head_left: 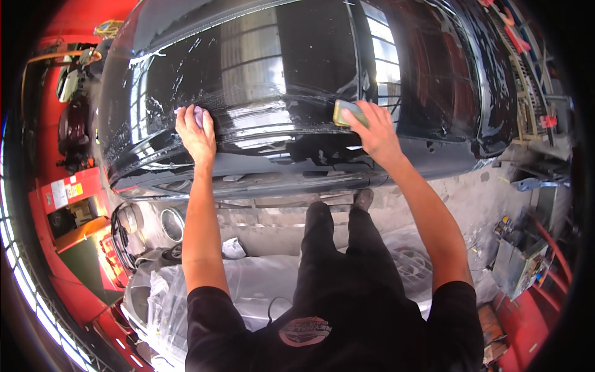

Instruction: The person applies a transparent film to the rear windshield of a black car. Using a yellow squeegee in the right hand and a purple cloth in the left, they smooth the film from the center outward, removing bubbles and excess liquid. The process continues across the entire glass surface, with the person repositioning to cover different areas.

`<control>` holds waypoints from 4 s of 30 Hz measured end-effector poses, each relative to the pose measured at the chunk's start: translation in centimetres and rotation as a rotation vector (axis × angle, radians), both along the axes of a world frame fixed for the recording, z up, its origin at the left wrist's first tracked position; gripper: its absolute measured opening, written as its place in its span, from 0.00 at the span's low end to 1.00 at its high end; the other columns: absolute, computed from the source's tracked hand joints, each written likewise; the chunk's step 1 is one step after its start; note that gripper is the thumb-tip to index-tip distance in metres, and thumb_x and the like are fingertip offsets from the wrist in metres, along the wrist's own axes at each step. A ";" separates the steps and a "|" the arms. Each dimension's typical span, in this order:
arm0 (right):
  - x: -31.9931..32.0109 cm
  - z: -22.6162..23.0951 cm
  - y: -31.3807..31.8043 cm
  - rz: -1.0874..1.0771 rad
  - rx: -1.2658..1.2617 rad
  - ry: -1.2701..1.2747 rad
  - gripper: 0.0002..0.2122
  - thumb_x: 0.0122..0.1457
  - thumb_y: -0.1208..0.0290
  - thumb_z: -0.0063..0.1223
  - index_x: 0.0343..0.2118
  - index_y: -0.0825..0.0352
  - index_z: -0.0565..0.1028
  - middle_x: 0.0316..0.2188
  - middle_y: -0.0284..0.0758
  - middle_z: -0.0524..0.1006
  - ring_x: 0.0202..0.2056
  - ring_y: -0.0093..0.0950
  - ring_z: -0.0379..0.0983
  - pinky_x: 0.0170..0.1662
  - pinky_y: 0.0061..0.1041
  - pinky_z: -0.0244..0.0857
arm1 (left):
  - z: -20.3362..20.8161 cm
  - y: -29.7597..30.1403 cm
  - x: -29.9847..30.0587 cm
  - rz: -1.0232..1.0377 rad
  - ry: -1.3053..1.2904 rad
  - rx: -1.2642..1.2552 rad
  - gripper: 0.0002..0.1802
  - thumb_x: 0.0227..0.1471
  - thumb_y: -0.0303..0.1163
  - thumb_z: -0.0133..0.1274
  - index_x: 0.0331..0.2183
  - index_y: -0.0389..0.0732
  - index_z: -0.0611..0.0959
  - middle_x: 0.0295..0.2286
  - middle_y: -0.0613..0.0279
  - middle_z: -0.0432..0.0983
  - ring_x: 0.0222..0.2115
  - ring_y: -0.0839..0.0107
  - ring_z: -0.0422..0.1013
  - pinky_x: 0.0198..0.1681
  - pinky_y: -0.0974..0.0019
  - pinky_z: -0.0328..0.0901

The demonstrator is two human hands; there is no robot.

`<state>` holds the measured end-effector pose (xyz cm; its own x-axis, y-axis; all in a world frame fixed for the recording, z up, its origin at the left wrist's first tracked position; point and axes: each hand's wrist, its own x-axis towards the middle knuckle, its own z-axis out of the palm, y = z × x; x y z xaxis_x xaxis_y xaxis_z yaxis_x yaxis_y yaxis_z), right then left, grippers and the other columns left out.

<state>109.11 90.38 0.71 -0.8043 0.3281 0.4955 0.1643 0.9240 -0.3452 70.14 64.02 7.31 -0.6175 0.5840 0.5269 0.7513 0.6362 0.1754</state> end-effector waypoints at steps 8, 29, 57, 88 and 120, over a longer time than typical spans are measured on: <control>-10.7 3.5 -3.4 0.078 0.052 0.034 0.38 0.47 0.80 0.67 0.66 0.56 0.74 0.59 0.46 0.72 0.59 0.45 0.69 0.60 0.50 0.64 | -0.9 1.2 0.0 -0.028 -0.004 0.067 0.26 0.63 0.42 0.62 0.57 0.36 0.81 0.60 0.42 0.72 0.62 0.42 0.66 0.67 0.44 0.62; -1.0 0.6 2.0 0.091 0.055 0.030 0.29 0.51 0.80 0.65 0.60 0.60 0.79 0.55 0.46 0.78 0.54 0.47 0.77 0.53 0.47 0.68 | -0.2 0.5 0.6 -0.014 0.015 0.002 0.26 0.64 0.43 0.62 0.57 0.37 0.82 0.60 0.43 0.73 0.62 0.42 0.67 0.67 0.45 0.63; -5.6 2.1 -1.6 0.140 0.037 0.027 0.32 0.51 0.82 0.62 0.62 0.55 0.78 0.58 0.46 0.73 0.56 0.45 0.72 0.60 0.47 0.65 | -0.7 0.5 0.1 -0.019 0.048 0.010 0.25 0.65 0.44 0.61 0.56 0.39 0.82 0.59 0.44 0.73 0.61 0.43 0.68 0.66 0.45 0.63; -14.5 4.5 -4.8 0.294 0.105 0.006 0.30 0.51 0.78 0.65 0.61 0.58 0.80 0.58 0.46 0.75 0.56 0.46 0.73 0.58 0.47 0.66 | -0.7 -4.1 -1.3 0.230 -0.094 0.239 0.29 0.61 0.44 0.64 0.58 0.38 0.80 0.64 0.41 0.65 0.64 0.40 0.63 0.68 0.44 0.60; -3.0 1.2 0.3 0.155 0.120 -0.011 0.30 0.48 0.76 0.67 0.59 0.55 0.79 0.54 0.45 0.77 0.51 0.46 0.76 0.55 0.47 0.66 | -1.8 -3.4 -1.9 0.318 0.013 0.150 0.23 0.62 0.43 0.59 0.53 0.39 0.84 0.59 0.44 0.72 0.61 0.41 0.67 0.64 0.43 0.65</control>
<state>106.12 90.72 1.95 -0.8463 0.1389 0.5143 0.0202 0.9731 -0.2295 68.21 60.66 5.56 -0.7492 0.2785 0.6010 0.5220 0.8068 0.2768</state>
